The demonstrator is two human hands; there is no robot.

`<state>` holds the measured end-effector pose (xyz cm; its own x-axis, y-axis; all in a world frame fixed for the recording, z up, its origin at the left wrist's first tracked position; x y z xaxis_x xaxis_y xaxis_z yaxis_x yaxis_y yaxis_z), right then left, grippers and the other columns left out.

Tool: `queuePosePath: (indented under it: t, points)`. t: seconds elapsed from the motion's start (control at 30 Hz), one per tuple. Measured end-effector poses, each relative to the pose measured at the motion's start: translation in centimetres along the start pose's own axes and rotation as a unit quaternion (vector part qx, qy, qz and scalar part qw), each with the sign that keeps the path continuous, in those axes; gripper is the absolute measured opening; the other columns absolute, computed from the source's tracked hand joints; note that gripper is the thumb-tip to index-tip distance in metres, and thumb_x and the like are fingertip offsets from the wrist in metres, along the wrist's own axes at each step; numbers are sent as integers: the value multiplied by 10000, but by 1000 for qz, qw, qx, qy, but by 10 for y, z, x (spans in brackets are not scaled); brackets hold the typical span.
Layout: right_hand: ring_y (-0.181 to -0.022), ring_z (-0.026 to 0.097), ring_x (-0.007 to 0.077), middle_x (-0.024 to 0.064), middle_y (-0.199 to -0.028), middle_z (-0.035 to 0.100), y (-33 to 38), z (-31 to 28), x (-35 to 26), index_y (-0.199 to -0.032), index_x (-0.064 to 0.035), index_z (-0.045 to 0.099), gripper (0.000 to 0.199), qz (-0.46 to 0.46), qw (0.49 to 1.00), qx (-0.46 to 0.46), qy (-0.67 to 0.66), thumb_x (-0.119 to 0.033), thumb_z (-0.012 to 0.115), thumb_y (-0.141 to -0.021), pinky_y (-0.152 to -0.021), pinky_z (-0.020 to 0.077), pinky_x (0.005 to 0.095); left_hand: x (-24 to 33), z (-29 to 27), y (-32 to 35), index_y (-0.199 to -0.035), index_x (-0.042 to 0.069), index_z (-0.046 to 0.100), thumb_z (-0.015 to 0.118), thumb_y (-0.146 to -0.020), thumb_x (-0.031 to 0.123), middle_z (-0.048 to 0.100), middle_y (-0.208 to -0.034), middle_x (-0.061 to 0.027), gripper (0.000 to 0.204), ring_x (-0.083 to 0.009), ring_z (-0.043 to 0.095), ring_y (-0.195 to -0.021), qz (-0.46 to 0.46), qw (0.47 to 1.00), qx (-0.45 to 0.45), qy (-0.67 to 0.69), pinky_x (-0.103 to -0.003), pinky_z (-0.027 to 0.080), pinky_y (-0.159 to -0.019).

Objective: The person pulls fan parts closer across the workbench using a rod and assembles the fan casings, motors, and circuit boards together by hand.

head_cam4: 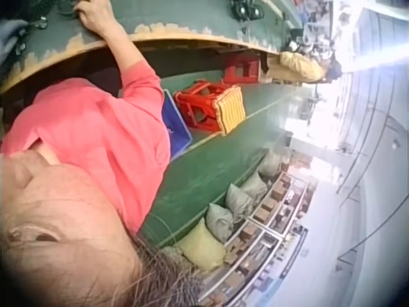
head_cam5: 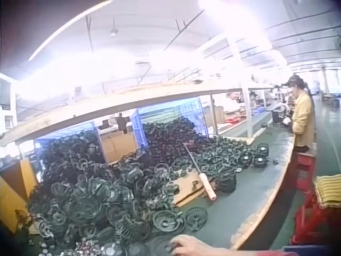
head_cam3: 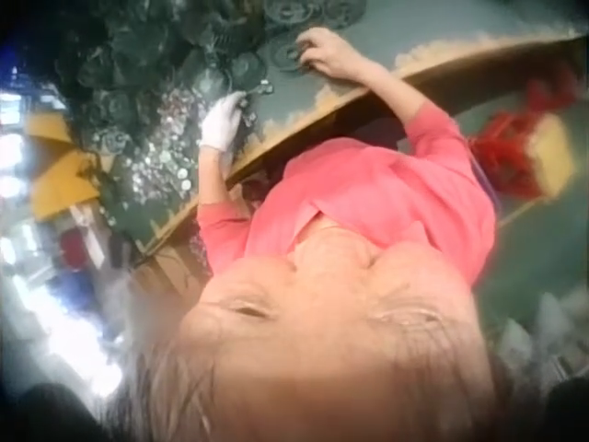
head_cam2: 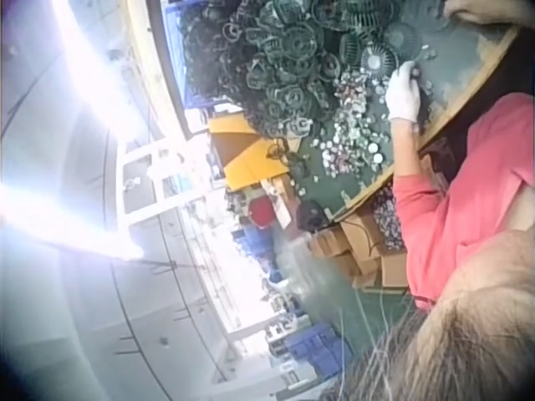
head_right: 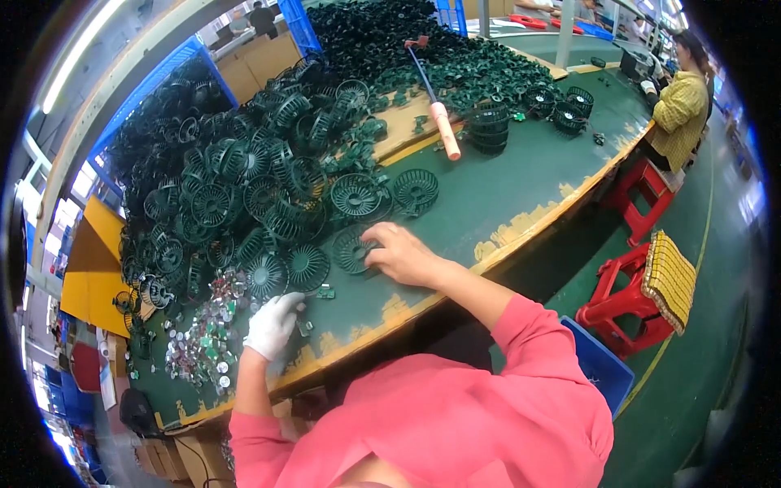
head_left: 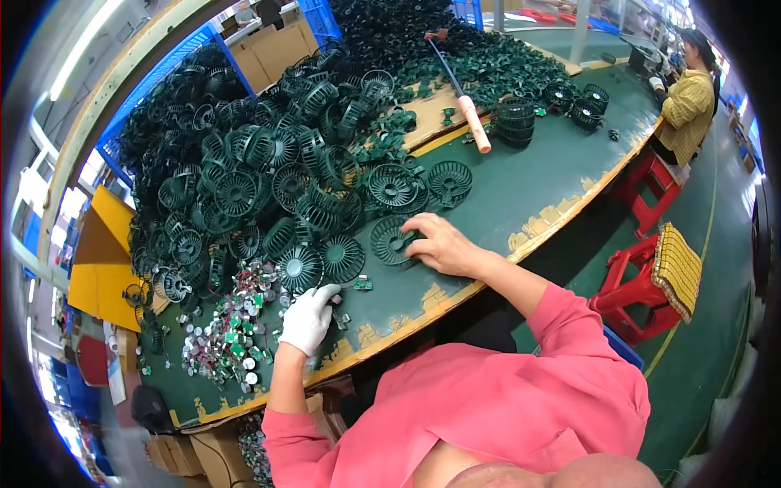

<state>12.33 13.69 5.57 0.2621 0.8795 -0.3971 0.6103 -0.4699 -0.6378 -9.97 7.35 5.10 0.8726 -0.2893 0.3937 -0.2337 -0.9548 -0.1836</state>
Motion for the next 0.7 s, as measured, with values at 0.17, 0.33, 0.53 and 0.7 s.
queuePosePath:
  t: [0.17,0.33,0.53,0.7]
  points:
    - [-1023,524,271,85,-1058,542,24,-11,6,-852,-118,670,179,97,984,-47,143,-26,608,-711,-875,435,369,-4,7,-2,-1003,128,634,625,-805,135,642,-889,-132,198,-323,624,-833,-19,998,-5,-54,-399,497,-735]
    - [-947,569,282,73,-949,597,43,-10,21,-882,-117,687,182,177,980,-17,94,-36,580,-759,-802,476,378,-36,-24,11,-1001,46,582,619,-854,60,608,-867,-25,152,-118,557,-681,-111,931,182,298,-263,489,-666]
    - [-771,605,266,114,-845,603,37,-26,21,-994,-48,661,173,236,969,60,29,-40,563,-852,-707,492,330,-33,-114,27,-1132,56,488,573,-921,72,618,-969,-92,228,-153,623,-776,-60,768,474,426,-254,513,-678]
    - [-757,609,217,100,-868,612,29,-7,26,-914,-15,568,127,297,954,-3,-30,-40,640,-812,-697,498,306,-65,-80,16,-1124,44,492,612,-899,69,632,-964,-96,257,-125,598,-731,-132,830,360,406,-232,499,-624]
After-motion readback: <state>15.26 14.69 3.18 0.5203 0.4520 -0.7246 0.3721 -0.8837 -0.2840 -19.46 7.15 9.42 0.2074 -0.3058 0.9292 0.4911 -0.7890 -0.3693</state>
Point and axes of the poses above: each hand's wrist, its own y-axis away from the middle knuckle, its own z-axis out of the palm, x = y × z, the point moved 9 cm from there along -y, towards the middle knuckle
